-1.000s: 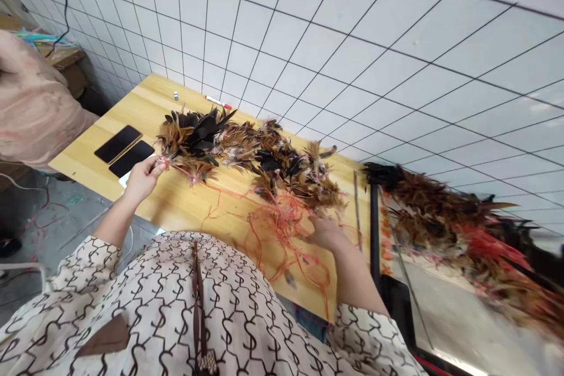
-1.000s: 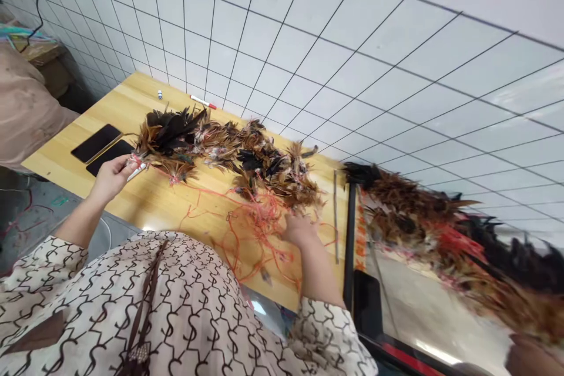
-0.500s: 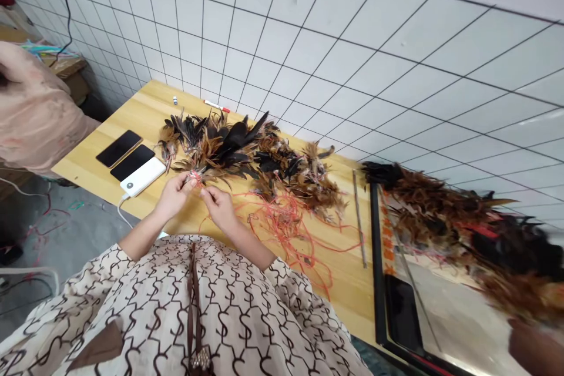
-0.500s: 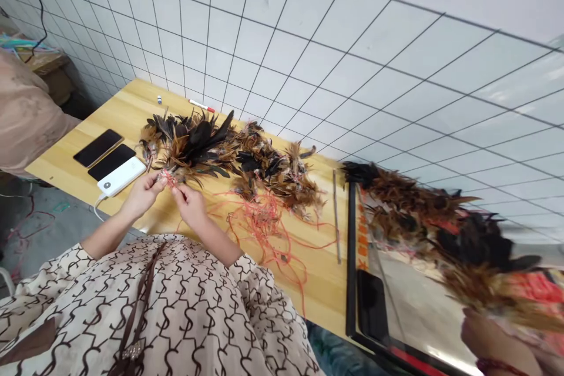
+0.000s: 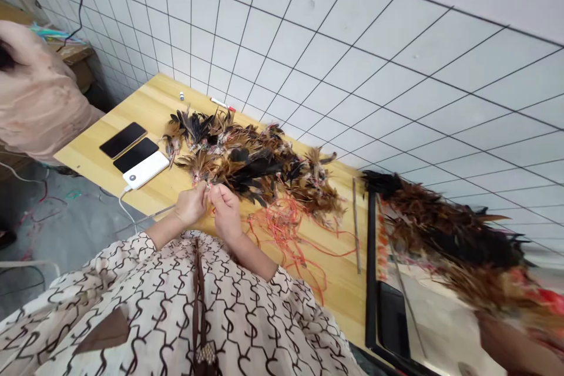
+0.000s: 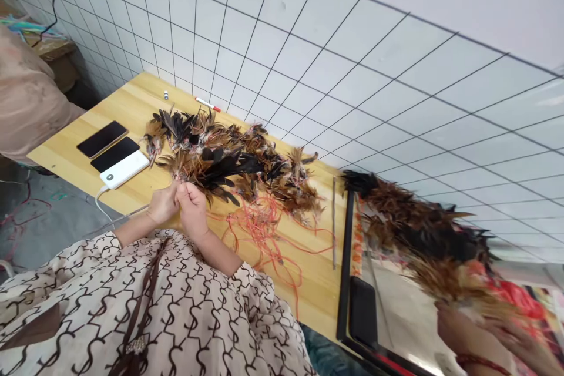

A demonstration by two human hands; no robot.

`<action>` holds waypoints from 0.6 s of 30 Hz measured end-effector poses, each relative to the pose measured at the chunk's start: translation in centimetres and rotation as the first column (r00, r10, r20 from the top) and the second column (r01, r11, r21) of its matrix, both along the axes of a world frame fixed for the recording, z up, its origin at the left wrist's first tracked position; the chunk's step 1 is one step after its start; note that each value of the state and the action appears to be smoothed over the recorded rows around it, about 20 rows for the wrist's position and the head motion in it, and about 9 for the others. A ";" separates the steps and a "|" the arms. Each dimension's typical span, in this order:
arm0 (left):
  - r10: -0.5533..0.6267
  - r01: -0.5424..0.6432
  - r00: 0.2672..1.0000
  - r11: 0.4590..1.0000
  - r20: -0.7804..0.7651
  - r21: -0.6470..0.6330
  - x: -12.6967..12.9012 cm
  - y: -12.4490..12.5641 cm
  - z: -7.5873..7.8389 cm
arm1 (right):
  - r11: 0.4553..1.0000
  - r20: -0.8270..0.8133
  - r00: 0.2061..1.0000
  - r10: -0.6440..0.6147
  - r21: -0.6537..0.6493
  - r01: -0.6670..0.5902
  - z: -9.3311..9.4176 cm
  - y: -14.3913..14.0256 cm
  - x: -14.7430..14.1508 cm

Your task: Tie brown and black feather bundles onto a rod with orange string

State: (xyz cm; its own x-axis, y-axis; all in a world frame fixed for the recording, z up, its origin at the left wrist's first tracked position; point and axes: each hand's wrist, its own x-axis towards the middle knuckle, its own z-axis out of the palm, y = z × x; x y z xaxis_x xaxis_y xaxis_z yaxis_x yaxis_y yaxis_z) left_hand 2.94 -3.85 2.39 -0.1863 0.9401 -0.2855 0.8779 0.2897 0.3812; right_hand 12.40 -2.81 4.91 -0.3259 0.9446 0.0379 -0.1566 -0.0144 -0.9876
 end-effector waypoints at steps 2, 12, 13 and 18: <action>-0.045 0.044 0.999 0.998 -0.029 -0.033 0.4 -0.1 -0.1 | 1.000 0.018 1.000 0.007 -0.015 -0.006 0.1 -0.3 -0.1; -0.200 0.196 0.978 0.978 -0.065 -0.067 0.3 -0.1 0.1 | 0.979 0.247 0.952 0.181 0.051 -0.199 0.6 2.1 1.0; -0.205 0.200 0.976 0.978 -0.077 -0.064 0.2 0.0 0.3 | 0.969 0.282 0.939 0.196 0.089 -0.229 0.8 2.7 1.2; -0.219 0.221 0.967 0.975 -0.129 0.001 0.2 0.2 0.5 | 0.927 0.513 0.851 0.115 0.252 -0.278 1.3 4.3 2.2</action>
State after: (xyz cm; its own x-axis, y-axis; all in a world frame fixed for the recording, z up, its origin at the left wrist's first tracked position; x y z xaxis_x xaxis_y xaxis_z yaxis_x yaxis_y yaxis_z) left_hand 3.19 -3.64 2.86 -0.0086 0.9660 -0.2583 0.9609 0.0795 0.2651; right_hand 14.64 1.45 6.17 -0.5566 0.8245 0.1022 0.3115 0.3211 -0.8944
